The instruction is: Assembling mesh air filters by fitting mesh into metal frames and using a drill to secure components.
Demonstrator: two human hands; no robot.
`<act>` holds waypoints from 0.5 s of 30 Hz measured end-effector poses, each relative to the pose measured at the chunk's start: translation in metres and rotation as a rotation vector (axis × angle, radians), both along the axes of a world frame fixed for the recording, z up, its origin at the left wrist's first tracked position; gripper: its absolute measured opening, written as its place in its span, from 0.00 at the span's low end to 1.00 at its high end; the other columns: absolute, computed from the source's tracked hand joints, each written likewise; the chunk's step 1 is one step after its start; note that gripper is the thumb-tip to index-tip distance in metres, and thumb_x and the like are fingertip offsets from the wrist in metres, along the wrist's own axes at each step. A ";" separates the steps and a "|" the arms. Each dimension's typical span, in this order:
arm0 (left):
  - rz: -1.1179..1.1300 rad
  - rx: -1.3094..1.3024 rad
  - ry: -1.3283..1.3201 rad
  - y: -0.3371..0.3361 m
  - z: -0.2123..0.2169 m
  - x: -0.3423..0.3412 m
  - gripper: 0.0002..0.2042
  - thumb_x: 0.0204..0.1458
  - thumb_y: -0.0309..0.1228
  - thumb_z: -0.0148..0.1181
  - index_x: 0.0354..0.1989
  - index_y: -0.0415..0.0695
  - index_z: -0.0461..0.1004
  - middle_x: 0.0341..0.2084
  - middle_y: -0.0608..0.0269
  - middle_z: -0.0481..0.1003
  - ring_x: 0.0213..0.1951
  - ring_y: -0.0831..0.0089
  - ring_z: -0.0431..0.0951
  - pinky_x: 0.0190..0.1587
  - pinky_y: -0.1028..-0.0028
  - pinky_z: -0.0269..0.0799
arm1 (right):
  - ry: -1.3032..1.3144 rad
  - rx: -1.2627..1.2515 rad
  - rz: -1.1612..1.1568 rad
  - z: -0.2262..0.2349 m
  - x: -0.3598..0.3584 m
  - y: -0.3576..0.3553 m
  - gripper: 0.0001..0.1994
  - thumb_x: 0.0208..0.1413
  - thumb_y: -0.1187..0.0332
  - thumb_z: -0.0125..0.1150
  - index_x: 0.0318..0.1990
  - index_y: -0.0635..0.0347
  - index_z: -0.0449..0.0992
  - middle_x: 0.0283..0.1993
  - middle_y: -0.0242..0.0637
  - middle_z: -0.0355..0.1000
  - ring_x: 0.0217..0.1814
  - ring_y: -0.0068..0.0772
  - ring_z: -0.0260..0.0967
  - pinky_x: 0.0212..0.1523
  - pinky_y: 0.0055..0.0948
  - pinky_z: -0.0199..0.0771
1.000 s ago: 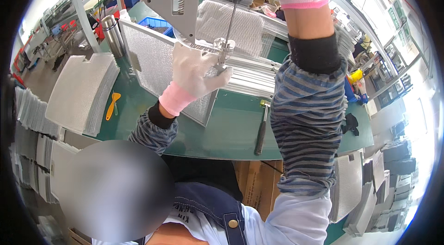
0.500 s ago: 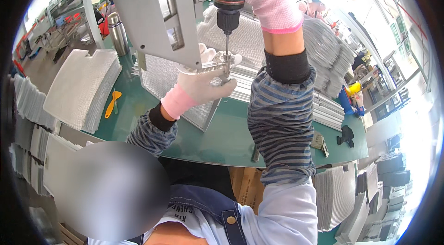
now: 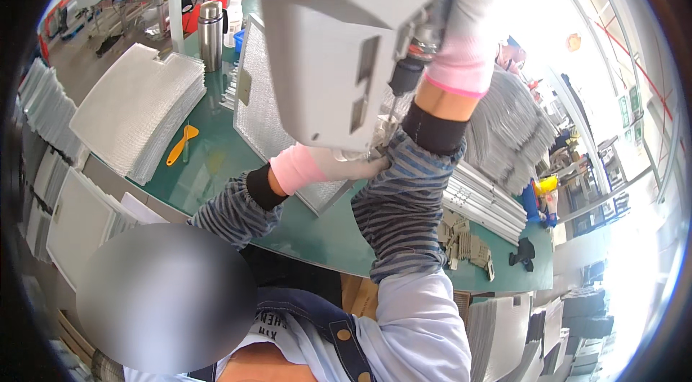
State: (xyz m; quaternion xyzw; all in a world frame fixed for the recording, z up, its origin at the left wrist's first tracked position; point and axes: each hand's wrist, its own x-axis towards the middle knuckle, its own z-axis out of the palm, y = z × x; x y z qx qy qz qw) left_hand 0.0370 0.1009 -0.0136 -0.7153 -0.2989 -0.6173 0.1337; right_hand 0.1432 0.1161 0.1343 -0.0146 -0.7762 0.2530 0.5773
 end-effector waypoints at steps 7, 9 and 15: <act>0.123 0.079 0.063 -0.006 0.008 -0.009 0.13 0.30 0.44 0.65 0.18 0.49 0.73 0.20 0.61 0.67 0.31 0.60 0.69 0.42 0.60 0.61 | -0.197 0.076 -0.205 -0.026 0.002 -0.067 0.15 0.59 0.62 0.56 0.49 0.62 0.72 0.40 0.36 0.73 0.36 0.30 0.72 0.36 0.32 0.74; 0.063 0.094 0.050 -0.005 0.009 -0.008 0.14 0.29 0.44 0.65 0.18 0.49 0.72 0.20 0.62 0.66 0.31 0.61 0.70 0.42 0.59 0.61 | -0.275 0.098 -0.264 0.004 -0.001 -0.030 0.16 0.59 0.61 0.56 0.49 0.62 0.72 0.41 0.37 0.73 0.37 0.30 0.71 0.37 0.32 0.74; -0.004 0.119 -0.050 -0.002 0.006 -0.005 0.14 0.28 0.42 0.65 0.17 0.48 0.69 0.19 0.64 0.64 0.29 0.62 0.69 0.41 0.62 0.62 | -0.498 0.157 -0.467 0.068 0.042 0.019 0.18 0.60 0.59 0.56 0.50 0.62 0.70 0.44 0.41 0.71 0.39 0.32 0.70 0.38 0.33 0.74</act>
